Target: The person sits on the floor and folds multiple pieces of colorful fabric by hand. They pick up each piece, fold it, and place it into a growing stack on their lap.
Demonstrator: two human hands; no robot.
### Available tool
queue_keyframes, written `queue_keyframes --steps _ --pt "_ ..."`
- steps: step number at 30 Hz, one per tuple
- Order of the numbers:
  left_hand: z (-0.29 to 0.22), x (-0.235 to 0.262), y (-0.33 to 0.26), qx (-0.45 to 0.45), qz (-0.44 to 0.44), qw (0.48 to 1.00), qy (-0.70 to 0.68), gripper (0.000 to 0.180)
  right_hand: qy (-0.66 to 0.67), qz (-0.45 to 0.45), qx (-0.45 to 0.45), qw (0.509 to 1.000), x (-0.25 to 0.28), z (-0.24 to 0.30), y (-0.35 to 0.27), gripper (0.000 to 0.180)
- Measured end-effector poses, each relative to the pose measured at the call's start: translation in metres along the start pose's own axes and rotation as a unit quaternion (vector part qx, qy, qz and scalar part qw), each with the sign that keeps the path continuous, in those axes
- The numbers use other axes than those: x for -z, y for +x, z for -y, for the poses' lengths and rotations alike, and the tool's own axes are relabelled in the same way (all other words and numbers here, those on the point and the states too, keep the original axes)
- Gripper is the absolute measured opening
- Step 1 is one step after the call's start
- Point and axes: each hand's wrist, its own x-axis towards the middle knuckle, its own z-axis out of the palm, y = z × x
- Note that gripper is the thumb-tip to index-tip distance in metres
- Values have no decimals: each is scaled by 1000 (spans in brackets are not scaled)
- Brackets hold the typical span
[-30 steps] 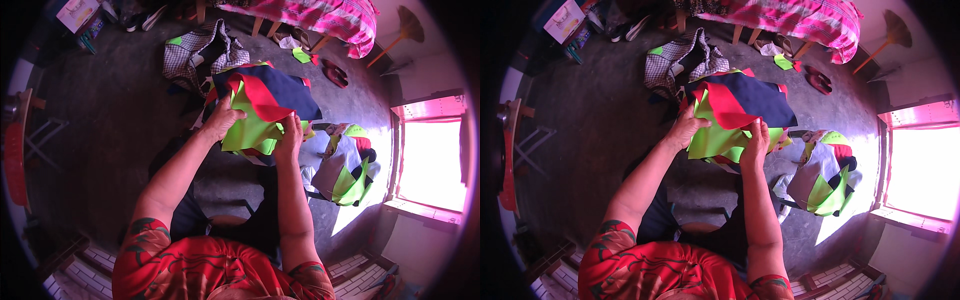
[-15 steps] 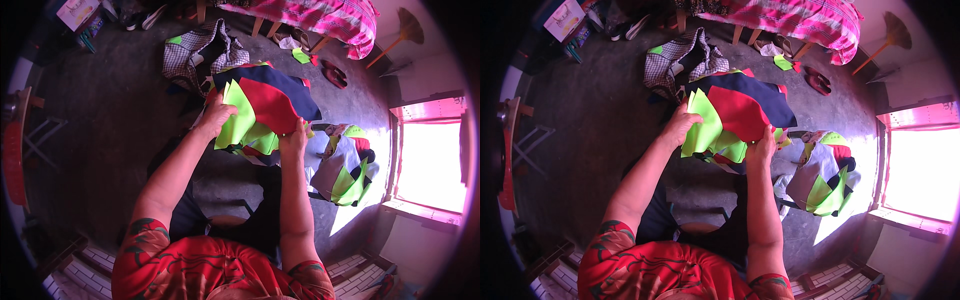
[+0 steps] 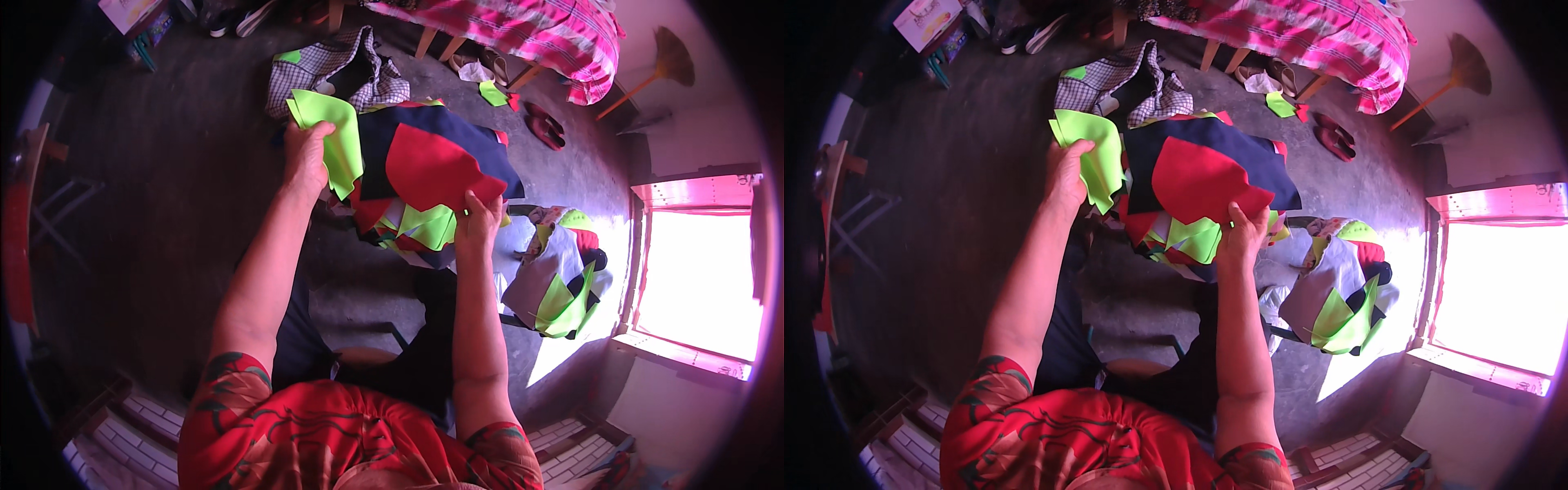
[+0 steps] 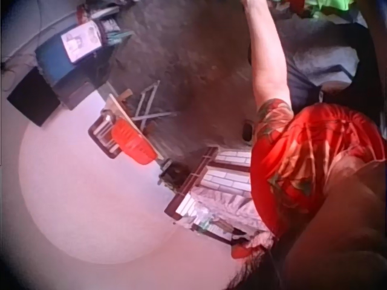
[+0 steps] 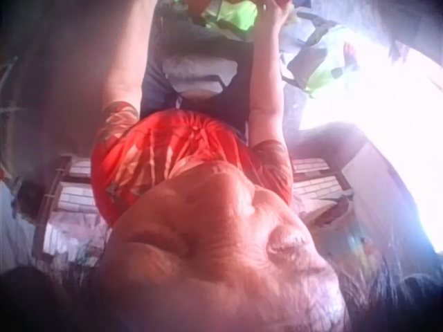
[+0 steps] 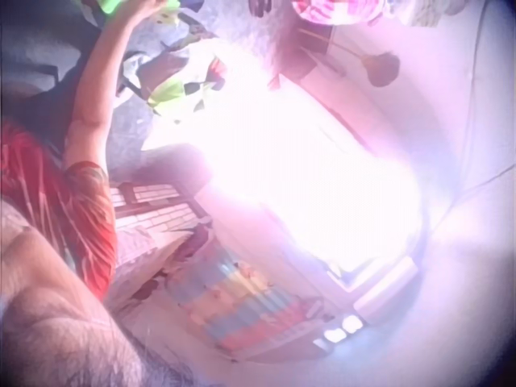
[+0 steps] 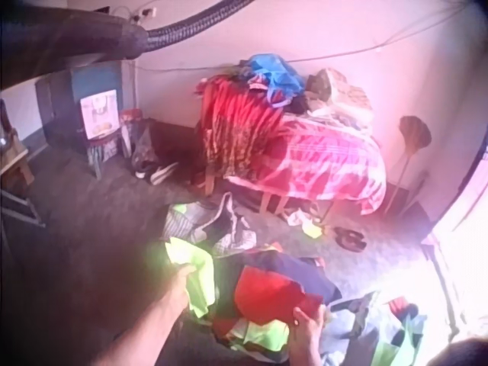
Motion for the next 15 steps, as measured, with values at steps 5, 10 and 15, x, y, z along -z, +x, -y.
queue_keyframes --steps 5,10,15 --pt "-3 3 0 -4 -27 1000 4 47 -69 32 -20 997 -4 14 3 46" --pt "-3 5 2 -3 -1 1000 -6 47 -163 67 86 981 -4 23 7 55" --pt "-2 3 0 3 -6 1000 8 43 -199 21 67 978 9 35 13 60"
